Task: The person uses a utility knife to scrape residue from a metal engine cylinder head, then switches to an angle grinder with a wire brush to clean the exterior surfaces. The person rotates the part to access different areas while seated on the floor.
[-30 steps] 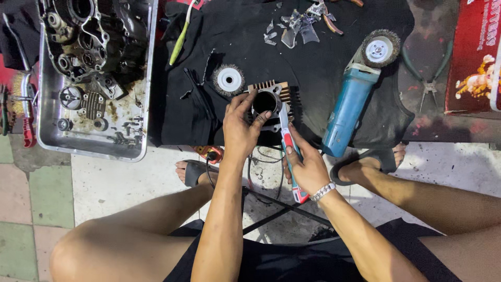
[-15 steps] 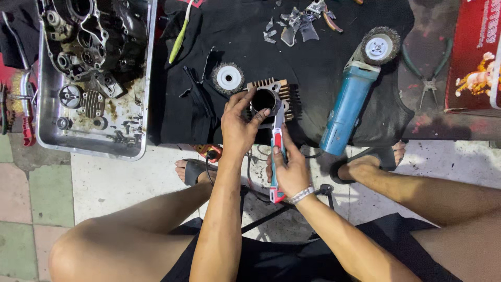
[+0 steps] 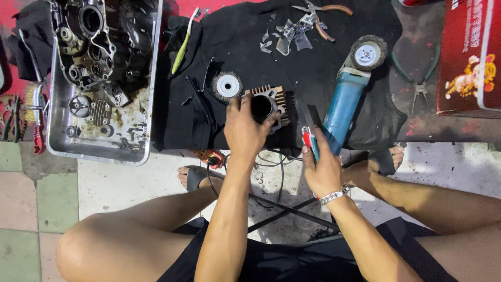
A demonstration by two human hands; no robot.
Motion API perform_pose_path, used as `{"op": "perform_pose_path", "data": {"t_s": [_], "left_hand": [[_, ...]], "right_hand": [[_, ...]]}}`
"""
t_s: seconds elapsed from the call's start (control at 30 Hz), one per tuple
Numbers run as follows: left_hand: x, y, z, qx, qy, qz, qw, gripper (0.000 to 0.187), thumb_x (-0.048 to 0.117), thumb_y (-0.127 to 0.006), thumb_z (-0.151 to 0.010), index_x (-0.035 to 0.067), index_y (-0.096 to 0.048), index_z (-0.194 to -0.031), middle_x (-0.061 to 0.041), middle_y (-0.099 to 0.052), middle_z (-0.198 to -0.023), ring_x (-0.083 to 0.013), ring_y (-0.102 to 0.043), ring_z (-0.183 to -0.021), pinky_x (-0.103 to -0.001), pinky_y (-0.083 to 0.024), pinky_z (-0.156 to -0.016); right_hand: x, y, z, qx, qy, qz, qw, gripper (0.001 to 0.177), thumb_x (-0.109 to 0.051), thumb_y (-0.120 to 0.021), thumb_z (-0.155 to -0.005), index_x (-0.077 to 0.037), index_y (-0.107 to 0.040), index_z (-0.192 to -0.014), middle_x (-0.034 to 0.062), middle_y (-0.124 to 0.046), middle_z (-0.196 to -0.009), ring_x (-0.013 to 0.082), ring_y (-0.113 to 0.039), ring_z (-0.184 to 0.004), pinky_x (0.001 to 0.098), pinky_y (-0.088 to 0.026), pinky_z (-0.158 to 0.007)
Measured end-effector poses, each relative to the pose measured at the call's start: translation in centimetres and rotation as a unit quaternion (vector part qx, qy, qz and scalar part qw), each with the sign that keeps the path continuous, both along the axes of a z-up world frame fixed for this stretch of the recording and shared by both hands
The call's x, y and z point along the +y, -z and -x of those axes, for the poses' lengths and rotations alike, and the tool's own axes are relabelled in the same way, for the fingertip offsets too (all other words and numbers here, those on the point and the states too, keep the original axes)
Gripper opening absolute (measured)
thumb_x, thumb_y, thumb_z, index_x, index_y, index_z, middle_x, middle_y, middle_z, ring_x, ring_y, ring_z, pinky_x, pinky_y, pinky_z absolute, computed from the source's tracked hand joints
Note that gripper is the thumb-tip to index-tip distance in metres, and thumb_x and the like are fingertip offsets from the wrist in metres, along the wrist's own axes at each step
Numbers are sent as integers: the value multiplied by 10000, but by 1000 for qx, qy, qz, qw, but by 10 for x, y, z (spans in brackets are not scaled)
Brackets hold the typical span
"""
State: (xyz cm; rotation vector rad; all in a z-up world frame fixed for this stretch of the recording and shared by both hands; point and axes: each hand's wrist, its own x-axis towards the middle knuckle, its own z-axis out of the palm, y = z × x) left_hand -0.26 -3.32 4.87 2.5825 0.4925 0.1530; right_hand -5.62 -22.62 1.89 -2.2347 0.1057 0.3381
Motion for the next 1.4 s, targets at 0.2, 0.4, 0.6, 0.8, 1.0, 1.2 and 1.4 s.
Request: {"op": "perform_pose_path", "data": {"t_s": [0.2,0.4,0.6,0.8,1.0,1.2,1.4], "left_hand": [[16,17,-5,-27,82,17,996,655,272,-865,-738,-54,-632,-1257,-247,-596,-1288,-429,-599,-1165,-468,-503,-980],[28,9,-6,-12,253,4,967,706,234,-843,-780,-42,-591,-1378,-246,-592,-1321,-432,-568,-1224,-464,-463,-1040],[30,-25,-7,19,328,-9,944,778,19,-738,-663,41,-605,-1429,-171,-624,-1361,-378,-584,-1255,-415,-487,-1042],[19,-39,3,26,171,49,984,567,103,-847,-731,42,-676,-1268,-155,-662,-1242,-366,-612,-1166,-420,-501,-980],[20,-33,4,-4,162,120,979,540,70,-850,-718,12,-689,-1230,-146,-679,-1172,-344,-674,-1079,-389,-534,-937],[21,-30,4,-3,150,124,981,511,73,-860,-731,19,-705,-1215,-147,-680,-1177,-343,-686,-1044,-389,-549,-894],[21,-26,4,-34,162,115,979,521,103,-890,-718,10,-707,-1197,-134,-685,-1170,-338,-700,-1002,-376,-566,-848]], "right_hand": [[-3,-12,0,-153,-40,-42,987,546,-231,-623,-1041,-46,-446,-1524,289,-684,-1285,449,-691,-1108,477,-553,-901],[1,-35,-9,129,52,-167,976,572,-226,-586,-1002,-135,-399,-1535,23,-663,-697,91,-626,-525,289,-544,-502],[4,-38,-15,195,42,-183,963,652,-207,-572,-987,-337,-335,-1580,30,-663,-694,112,-639,-517,310,-556,-484],[11,-20,5,203,27,-195,959,587,-191,-578,-1001,-329,-426,-1551,66,-697,-731,149,-656,-538,333,-572,-527],[22,4,22,-172,-53,-92,979,648,-71,-606,-1014,-221,-381,-1603,257,-724,-1201,360,-721,-935,408,-582,-770],[37,-1,21,111,0,-110,988,637,-140,-597,-979,-299,-403,-1564,102,-706,-684,208,-724,-620,383,-572,-644],[50,5,21,127,23,-168,977,646,-118,-576,-986,-285,-374,-1577,28,-657,-650,126,-654,-555,333,-559,-570]]}}
